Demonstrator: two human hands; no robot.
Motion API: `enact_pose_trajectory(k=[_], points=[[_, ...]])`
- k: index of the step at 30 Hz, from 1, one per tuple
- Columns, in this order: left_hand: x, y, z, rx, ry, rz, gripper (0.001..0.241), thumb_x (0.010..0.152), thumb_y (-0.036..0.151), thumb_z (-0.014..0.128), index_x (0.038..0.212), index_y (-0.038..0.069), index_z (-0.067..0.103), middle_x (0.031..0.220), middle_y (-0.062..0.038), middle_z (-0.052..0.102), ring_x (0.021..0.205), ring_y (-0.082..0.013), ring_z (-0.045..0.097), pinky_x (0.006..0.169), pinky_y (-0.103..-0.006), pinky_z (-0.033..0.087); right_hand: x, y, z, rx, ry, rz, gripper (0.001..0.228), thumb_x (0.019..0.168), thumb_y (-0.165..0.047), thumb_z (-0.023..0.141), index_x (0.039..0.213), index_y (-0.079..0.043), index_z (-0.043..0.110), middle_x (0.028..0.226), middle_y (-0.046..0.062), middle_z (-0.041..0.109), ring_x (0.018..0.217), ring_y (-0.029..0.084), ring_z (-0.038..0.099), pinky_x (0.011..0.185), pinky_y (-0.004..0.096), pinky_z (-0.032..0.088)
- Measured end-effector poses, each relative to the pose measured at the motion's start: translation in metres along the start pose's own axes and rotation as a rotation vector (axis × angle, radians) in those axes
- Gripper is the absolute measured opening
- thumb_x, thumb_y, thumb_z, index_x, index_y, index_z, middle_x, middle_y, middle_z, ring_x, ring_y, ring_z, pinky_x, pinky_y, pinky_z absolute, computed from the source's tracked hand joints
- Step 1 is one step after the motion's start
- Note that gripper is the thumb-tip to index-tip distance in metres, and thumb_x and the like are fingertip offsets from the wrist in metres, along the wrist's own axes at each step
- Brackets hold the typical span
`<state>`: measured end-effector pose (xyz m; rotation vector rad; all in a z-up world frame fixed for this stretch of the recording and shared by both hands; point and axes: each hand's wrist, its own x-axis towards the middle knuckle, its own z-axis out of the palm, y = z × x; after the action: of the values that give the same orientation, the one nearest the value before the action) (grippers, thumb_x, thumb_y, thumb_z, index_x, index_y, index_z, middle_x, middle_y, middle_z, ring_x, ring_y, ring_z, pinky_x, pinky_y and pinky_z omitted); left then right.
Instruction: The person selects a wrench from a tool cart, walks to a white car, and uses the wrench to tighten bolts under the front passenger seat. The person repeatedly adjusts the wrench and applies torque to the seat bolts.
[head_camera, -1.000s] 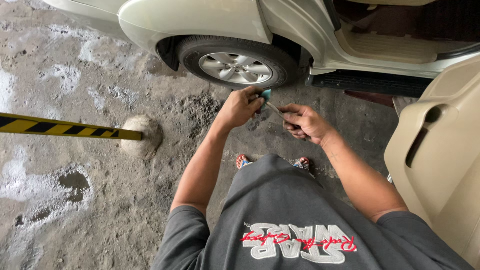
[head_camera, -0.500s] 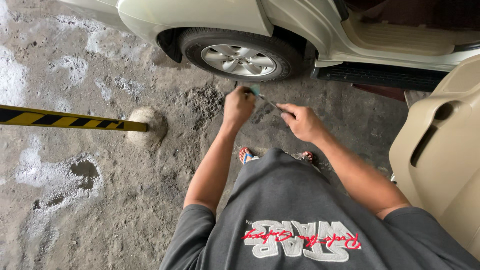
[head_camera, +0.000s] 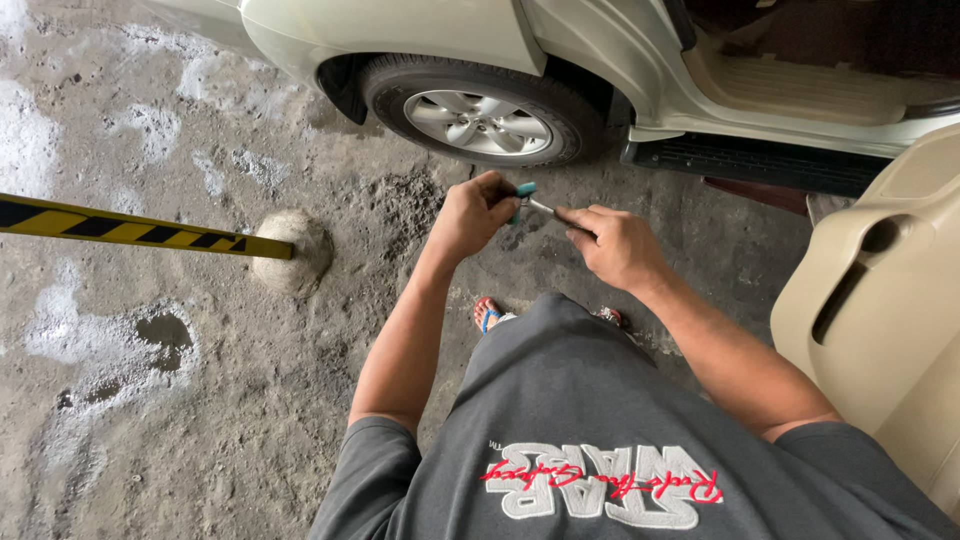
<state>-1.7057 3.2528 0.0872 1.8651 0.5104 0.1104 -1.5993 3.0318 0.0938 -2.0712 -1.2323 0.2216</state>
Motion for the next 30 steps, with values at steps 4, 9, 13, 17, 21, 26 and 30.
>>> enact_pose_trajectory(k=[4, 9, 13, 17, 21, 26, 30], points=[[-0.004, 0.012, 0.003, 0.015, -0.031, 0.060, 0.034, 0.089, 0.007, 0.073, 0.123, 0.004, 0.070, 0.091, -0.004, 0.078, 0.076, -0.0064, 0.067, 0.070, -0.0248, 0.056, -0.004, -0.002, -0.009, -0.083, 0.007, -0.050, 0.031, 0.091, -0.014, 0.075, 0.122, -0.012, 0.076, 0.087, 0.007, 0.073, 0.066, 0.024, 0.070, 0.057, 0.036, 0.055], [-0.001, 0.013, 0.016, -0.017, -0.096, 0.033, 0.024, 0.095, 0.010, 0.070, 0.117, 0.000, 0.074, 0.081, -0.004, 0.074, 0.068, -0.0050, 0.061, 0.063, -0.0249, 0.053, -0.012, 0.008, -0.023, -0.126, 0.010, -0.141, 0.029, 0.090, -0.014, 0.077, 0.119, -0.013, 0.079, 0.080, 0.005, 0.070, 0.060, 0.022, 0.067, 0.053, 0.036, 0.054], [0.006, 0.012, 0.013, 0.121, -0.213, -0.079, 0.022, 0.100, 0.016, 0.068, 0.114, 0.001, 0.077, 0.077, -0.007, 0.072, 0.060, -0.0093, 0.056, 0.058, -0.0278, 0.047, -0.022, 0.013, -0.034, -0.064, -0.047, -0.166, 0.028, 0.088, -0.015, 0.078, 0.117, -0.014, 0.079, 0.079, 0.002, 0.071, 0.059, 0.019, 0.067, 0.053, 0.034, 0.055], [0.005, 0.018, -0.005, -0.053, -0.203, -0.052, 0.027, 0.099, 0.019, 0.067, 0.121, 0.005, 0.074, 0.088, -0.008, 0.078, 0.069, -0.0088, 0.067, 0.064, -0.0290, 0.057, -0.028, 0.012, -0.039, -0.090, -0.033, -0.188, 0.028, 0.087, -0.016, 0.078, 0.115, -0.017, 0.079, 0.082, 0.001, 0.072, 0.065, 0.020, 0.069, 0.057, 0.034, 0.057], [-0.007, 0.024, 0.018, 0.253, -0.283, 0.074, 0.033, 0.094, 0.024, 0.067, 0.123, 0.010, 0.075, 0.093, -0.013, 0.079, 0.072, -0.0170, 0.072, 0.068, -0.0350, 0.057, -0.032, 0.012, -0.039, -0.160, -0.050, -0.161, 0.029, 0.085, -0.017, 0.079, 0.113, -0.018, 0.080, 0.078, 0.003, 0.071, 0.063, 0.022, 0.069, 0.055, 0.036, 0.055], [0.002, 0.009, 0.069, 0.317, -0.048, -0.093, 0.028, 0.097, 0.023, 0.064, 0.116, 0.007, 0.077, 0.085, -0.017, 0.076, 0.067, -0.0237, 0.072, 0.067, -0.0378, 0.056, -0.031, 0.024, -0.022, -0.322, 0.086, -0.210, 0.024, 0.086, -0.014, 0.079, 0.110, -0.015, 0.080, 0.077, 0.003, 0.071, 0.065, 0.021, 0.069, 0.057, 0.036, 0.055], [0.029, -0.021, 0.092, 0.016, 0.135, -0.206, 0.029, 0.099, 0.022, 0.065, 0.108, -0.003, 0.076, 0.079, -0.018, 0.076, 0.062, -0.0192, 0.068, 0.059, -0.0367, 0.053, -0.037, 0.045, 0.004, -0.282, 0.156, -0.116, 0.021, 0.092, -0.014, 0.078, 0.112, -0.011, 0.079, 0.082, 0.005, 0.075, 0.058, 0.015, 0.065, 0.047, 0.031, 0.051]])
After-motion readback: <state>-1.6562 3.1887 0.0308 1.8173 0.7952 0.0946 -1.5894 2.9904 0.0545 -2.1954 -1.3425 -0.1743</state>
